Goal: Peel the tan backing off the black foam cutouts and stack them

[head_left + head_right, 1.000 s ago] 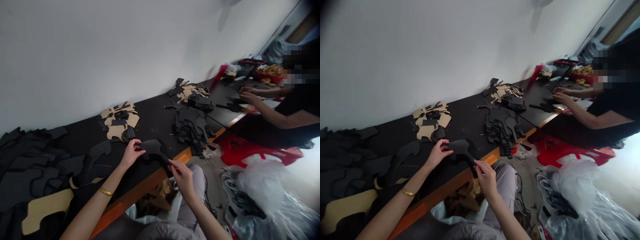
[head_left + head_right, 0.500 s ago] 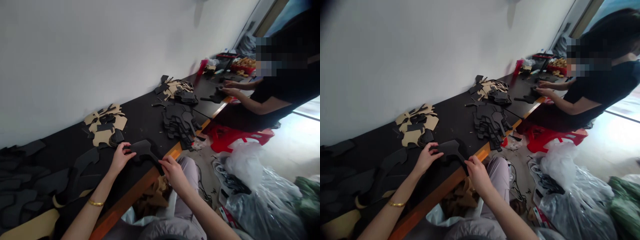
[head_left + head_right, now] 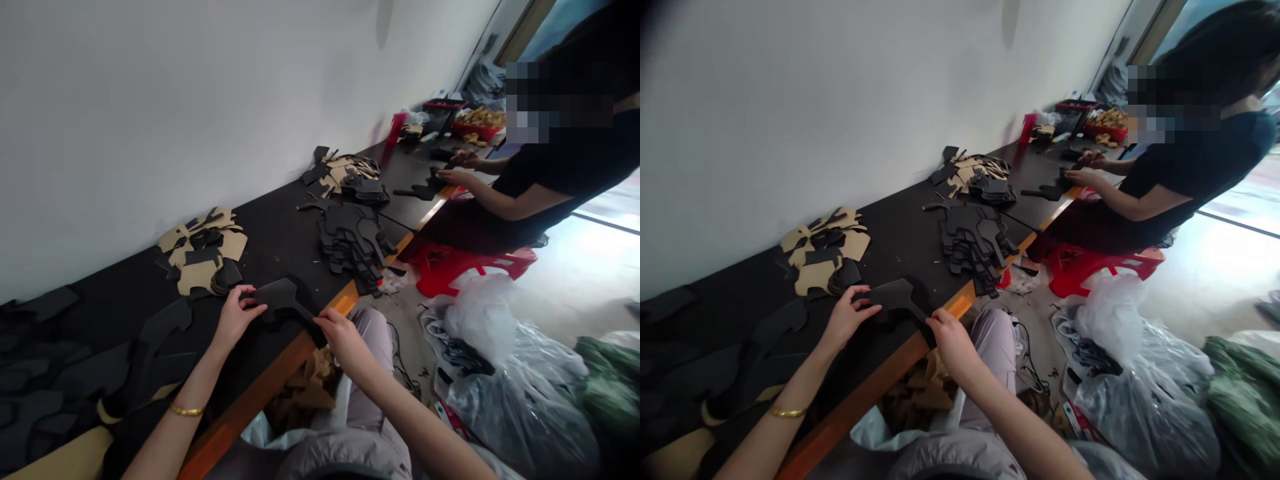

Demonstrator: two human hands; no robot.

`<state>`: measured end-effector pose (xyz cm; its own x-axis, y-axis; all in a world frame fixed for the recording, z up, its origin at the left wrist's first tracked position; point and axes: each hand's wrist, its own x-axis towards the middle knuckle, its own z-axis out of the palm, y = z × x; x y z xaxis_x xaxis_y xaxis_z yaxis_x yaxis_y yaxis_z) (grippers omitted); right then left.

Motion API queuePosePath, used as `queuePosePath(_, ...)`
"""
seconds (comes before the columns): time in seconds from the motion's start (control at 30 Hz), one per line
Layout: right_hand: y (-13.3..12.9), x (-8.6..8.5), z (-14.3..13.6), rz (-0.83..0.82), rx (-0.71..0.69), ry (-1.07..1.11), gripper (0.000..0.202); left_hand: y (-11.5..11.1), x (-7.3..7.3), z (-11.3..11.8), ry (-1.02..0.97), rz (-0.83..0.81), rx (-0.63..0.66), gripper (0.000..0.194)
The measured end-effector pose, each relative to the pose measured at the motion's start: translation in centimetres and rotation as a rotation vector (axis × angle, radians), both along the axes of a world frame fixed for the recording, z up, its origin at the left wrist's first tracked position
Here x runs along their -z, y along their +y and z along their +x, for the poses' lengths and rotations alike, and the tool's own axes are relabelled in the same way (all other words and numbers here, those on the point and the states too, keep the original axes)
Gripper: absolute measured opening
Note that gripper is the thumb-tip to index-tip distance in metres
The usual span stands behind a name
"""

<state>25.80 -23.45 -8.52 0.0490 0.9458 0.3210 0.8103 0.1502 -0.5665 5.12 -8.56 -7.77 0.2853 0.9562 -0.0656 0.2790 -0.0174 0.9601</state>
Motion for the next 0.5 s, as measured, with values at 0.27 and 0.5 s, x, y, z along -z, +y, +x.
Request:
queuePosePath(0.27, 0.0, -1.8, 0.2, -0.147, -0.065, -0.166, 0.024, -0.3, -0.6, 0.2, -0.015, -0.033, -0.008, 0.045)
queuePosePath(0.5, 0.7, -3.3, 0.2, -0.021, -0.096, -0.266, 0.035, 0.1, -0.4, 0.1, 0.009, -0.053, -0.002, 0.047)
